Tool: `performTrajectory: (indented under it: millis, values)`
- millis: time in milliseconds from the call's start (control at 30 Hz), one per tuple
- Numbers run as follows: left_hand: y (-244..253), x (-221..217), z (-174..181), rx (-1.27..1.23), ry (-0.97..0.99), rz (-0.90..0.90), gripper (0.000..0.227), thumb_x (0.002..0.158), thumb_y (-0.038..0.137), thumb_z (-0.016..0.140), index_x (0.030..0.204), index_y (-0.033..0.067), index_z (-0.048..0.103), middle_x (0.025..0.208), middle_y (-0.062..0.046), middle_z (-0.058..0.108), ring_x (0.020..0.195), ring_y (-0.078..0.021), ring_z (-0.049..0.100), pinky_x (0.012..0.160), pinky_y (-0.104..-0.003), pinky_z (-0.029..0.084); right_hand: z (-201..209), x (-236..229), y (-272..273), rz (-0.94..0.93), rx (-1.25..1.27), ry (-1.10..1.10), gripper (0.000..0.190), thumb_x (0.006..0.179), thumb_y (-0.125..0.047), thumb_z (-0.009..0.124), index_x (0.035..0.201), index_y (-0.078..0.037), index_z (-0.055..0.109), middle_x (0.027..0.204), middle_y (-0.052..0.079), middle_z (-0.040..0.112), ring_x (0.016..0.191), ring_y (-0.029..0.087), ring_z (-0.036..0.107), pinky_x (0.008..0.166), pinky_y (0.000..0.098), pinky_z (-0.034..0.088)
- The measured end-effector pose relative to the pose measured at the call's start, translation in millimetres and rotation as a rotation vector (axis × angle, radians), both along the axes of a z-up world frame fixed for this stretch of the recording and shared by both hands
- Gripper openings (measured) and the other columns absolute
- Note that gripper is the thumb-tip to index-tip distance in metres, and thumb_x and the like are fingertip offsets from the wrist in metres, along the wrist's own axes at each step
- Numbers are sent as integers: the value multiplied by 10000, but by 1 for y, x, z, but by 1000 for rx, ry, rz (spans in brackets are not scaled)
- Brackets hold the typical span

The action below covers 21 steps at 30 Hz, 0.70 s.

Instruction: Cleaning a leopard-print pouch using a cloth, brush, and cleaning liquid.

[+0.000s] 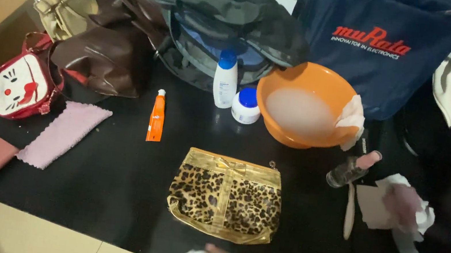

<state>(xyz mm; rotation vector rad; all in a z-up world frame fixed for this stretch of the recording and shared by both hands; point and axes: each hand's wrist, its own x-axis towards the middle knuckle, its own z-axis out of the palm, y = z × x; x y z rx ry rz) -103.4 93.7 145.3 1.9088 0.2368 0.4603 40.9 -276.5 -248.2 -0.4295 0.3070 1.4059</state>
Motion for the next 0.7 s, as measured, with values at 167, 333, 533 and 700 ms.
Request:
performTrajectory:
  millis: [167, 333, 533, 700]
  values:
    - [-9, 83, -24, -19, 7, 466, 330, 963, 299, 671, 1242, 176, 544, 1165, -43, 522, 937, -168, 499, 836, -339, 392, 327, 12, -24, -292, -1205, -1031, 837, 547, -83, 972, 1313, -227, 668, 1047, 36, 758, 782, 192, 716, 739, 346, 611]
    - [-28, 121, -93, -27, 84, 414, 446, 796, 201, 872, 1075, 110, 536, 958, -51, 576, 831, -157, 542, 780, -298, 460, 348, 27, -47, -154, -1385, -1119, 760, 736, -268, 820, 1419, -253, 486, 1355, 1, 688, 1190, 165, 674, 1030, 392, 532]
    - [-42, 124, -97, 303, 301, 346, 512, 759, 407, 890, 1060, 100, 613, 1075, -46, 678, 979, -231, 612, 1039, -434, 316, 340, 52, -53, -202, -1276, -1511, 1044, 767, -108, 714, 1626, -241, 136, 1721, 29, 187, 1494, 253, 355, 1193, 489, 301]
    - [-38, 117, -108, 294, 175, 330, 476, 792, 379, 852, 1118, 128, 613, 1116, 2, 699, 1038, -203, 607, 1047, -390, 302, 335, 71, -53, 1, -1121, -1837, 744, 723, -158, 693, 1445, -252, 539, 1382, 16, 647, 1216, 205, 636, 1012, 382, 453]
